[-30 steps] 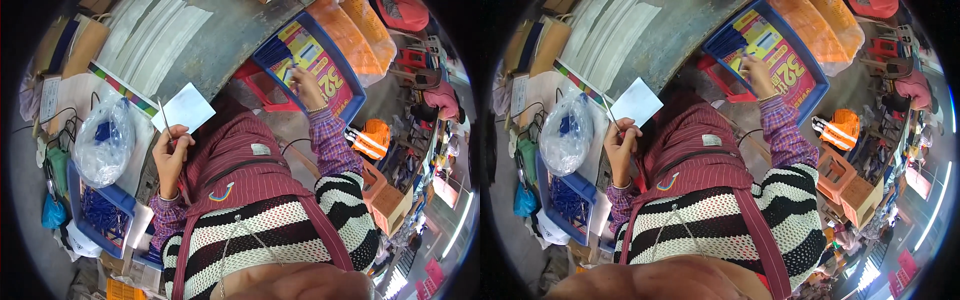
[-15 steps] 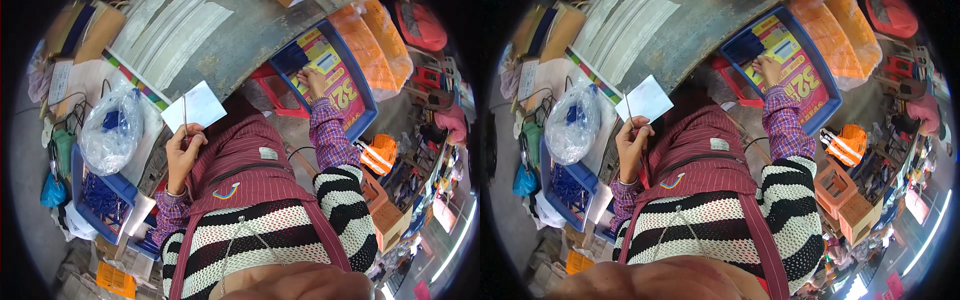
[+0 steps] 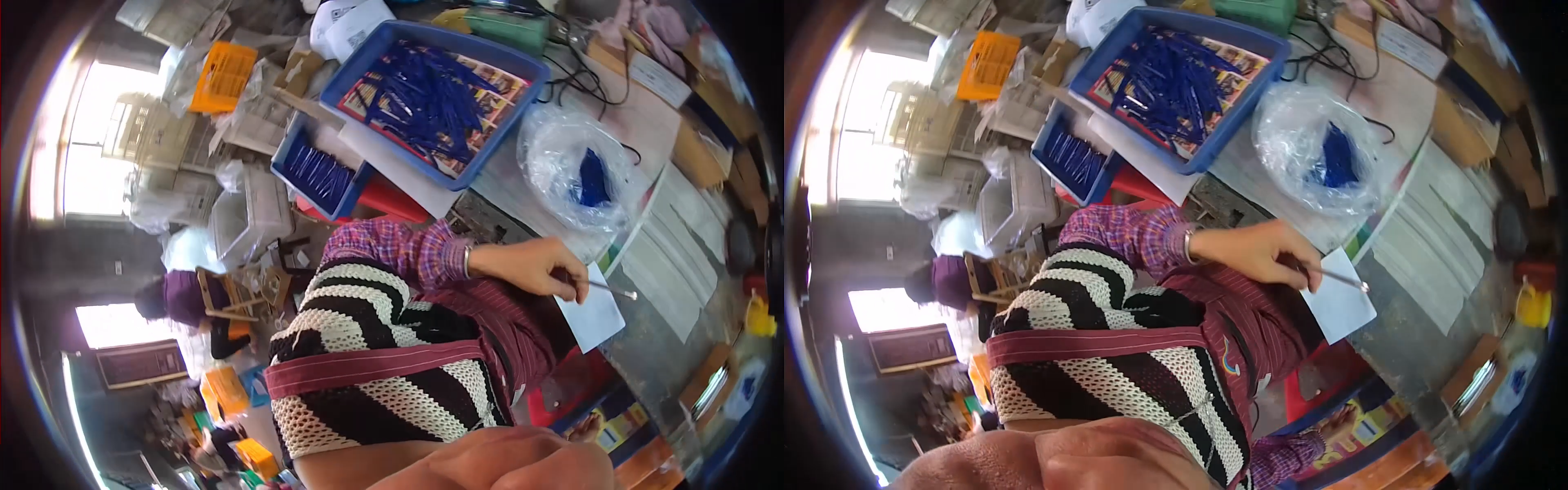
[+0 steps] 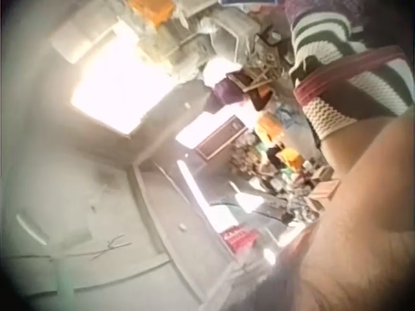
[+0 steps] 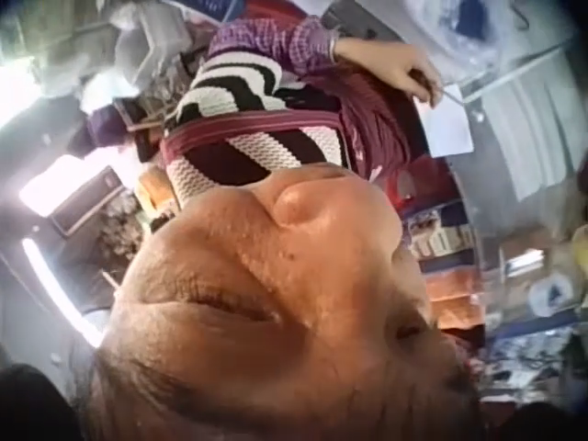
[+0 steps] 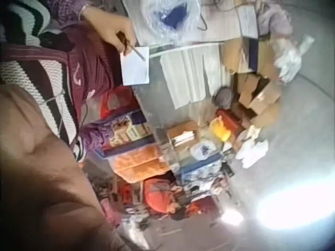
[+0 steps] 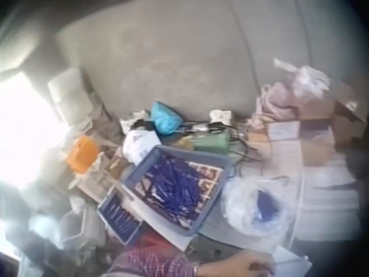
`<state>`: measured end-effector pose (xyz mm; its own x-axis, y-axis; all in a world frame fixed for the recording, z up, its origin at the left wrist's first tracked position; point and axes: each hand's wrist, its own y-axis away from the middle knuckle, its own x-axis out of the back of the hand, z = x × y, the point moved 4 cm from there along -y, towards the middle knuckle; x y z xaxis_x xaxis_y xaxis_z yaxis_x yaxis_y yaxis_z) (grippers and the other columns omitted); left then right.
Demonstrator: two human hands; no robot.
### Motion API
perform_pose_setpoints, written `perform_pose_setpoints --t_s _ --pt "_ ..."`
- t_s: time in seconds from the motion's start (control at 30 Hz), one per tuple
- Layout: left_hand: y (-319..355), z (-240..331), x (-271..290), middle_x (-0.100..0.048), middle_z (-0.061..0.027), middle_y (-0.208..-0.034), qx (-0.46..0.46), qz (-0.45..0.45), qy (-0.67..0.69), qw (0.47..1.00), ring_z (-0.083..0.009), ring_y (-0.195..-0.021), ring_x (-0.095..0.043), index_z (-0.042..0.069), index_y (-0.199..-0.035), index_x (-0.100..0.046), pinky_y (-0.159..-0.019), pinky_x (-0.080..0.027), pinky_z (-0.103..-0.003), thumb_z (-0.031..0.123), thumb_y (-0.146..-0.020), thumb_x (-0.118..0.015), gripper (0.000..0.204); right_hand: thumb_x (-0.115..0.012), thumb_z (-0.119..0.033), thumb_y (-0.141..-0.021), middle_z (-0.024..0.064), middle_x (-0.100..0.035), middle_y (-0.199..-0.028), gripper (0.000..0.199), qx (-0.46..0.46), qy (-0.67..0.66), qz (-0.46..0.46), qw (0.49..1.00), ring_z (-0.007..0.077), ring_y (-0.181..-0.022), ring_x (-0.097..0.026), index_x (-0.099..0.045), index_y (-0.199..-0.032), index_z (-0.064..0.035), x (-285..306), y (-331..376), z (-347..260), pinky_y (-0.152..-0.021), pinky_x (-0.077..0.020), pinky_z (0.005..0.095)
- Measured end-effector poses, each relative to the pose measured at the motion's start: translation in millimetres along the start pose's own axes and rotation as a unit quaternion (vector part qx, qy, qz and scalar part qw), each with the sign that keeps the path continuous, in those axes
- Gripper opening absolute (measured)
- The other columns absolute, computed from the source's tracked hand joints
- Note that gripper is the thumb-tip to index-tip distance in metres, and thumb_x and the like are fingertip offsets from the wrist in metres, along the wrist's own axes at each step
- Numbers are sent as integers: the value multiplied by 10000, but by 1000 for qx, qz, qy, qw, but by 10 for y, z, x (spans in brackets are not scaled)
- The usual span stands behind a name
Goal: Assembling and testing blue ballpoint pens at a manufacturing workbench.
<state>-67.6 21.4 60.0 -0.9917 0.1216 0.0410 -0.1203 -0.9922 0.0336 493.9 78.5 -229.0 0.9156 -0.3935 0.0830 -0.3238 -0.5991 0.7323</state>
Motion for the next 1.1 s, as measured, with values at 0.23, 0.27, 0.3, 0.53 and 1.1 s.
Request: perform_pose_setpoints --t_s 0.23,0.27,0.3,0.53,1.1 --pt "437 184 1363 -651 -11 -787 -21 286 -194 938 -68 -734 -592 21 -893 -659 -659 -469 -217 48 -779 -632 120 -573 -239 -881 44 -592 -1008 387 71 59 58 994 126 -908 -537 -547 -1171 17 -666 619 -433 -776 -431 221" --pt "510 260 1580 -635 6 -734 -9 315 -242 917 -46 -688 -577 25 -892 -663 -617 -464 -204 55 -779 -635 120 -575 -239 -879 30 -588 -998 406 97 67 43 992 110 -877 -526 -534 -1195 14 -783 746 -516 -747 -419 209" --pt "466 64 1877 -647 -35 -684 27 333 -206 920 -53 -640 -574 33 -864 -673 -598 -469 -217 74 -770 -627 112 -575 -239 -879 30 -588 -998 406 99 57 58 992 110 -877 -526 -534 -1195 14 -760 833 -514 -747 -419 209" --pt "575 -397 2986 -660 -77 -916 105 301 -539 780 -228 -648 -558 182 -1153 -594 -659 -470 -301 51 -774 -572 402 -557 -224 -887 9 -566 -978 343 193 -3 5 981 66 -753 -456 -551 -1158 -14 -1341 1257 -818 -624 -365 198" --pt "579 -580 3056 -601 -54 -1005 86 234 -646 722 -279 -941 -578 102 -1034 -612 -796 -482 -368 106 -753 -588 282 -548 -175 -908 24 -568 -875 298 259 -72 -89 959 46 -585 -427 -539 -1138 15 -1810 1790 -934 -494 -326 168"
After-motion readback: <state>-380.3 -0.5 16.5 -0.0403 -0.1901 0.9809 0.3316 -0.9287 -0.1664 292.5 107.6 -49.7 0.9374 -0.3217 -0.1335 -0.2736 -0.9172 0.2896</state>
